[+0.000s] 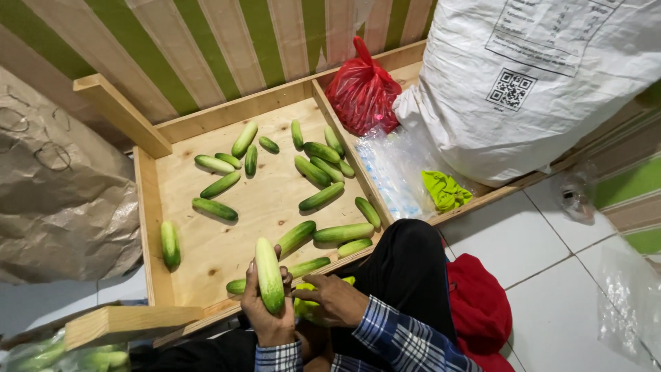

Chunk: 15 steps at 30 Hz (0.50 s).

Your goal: The person sorts cucumbers on a wooden tray, wipes several with a cloth, and places them into plastic bags in a cardboard box.

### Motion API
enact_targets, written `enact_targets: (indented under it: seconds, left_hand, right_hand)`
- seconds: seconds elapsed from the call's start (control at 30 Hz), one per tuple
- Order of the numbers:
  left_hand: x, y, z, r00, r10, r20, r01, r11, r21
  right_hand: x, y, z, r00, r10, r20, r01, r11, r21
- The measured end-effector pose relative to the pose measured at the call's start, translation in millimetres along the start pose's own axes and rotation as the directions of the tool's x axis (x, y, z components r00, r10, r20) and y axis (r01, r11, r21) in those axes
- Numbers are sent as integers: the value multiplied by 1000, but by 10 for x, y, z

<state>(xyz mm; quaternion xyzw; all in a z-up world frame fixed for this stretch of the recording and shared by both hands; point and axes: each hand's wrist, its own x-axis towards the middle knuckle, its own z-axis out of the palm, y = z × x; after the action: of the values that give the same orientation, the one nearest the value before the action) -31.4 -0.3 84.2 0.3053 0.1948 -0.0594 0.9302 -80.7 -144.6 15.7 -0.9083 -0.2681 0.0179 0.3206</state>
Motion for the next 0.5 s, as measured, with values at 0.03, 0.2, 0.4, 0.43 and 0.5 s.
enact_targets:
  seconds: [0.03, 0.2, 0.4, 0.43, 0.5]
  left_hand:
    - [-6, 2, -12, 1000, -6, 2, 6, 1000, 3]
    - [18, 0, -74, 999, 23, 43, -24, 1000, 18]
    - [34, -43, -75, 1000, 23, 7, -23, 996, 84]
    - [45, -63, -93, 1000, 26, 5, -26, 996, 85]
    - [80, -105, -109, 1000, 4, -7, -3, 999, 36]
  right_hand:
    - [-14, 56, -65, 1000, 6, -3, -6, 1000, 1]
    - [-93, 721, -534, 938, 178, -298, -141, 980, 143]
    - [-213, 2361, -1515, 641, 665, -382, -719, 695, 3]
    - [-201, 2419, -1616, 643, 664, -381, -717, 697, 5]
    - [-171, 2547, -1835, 484, 840, -245, -864, 503, 17]
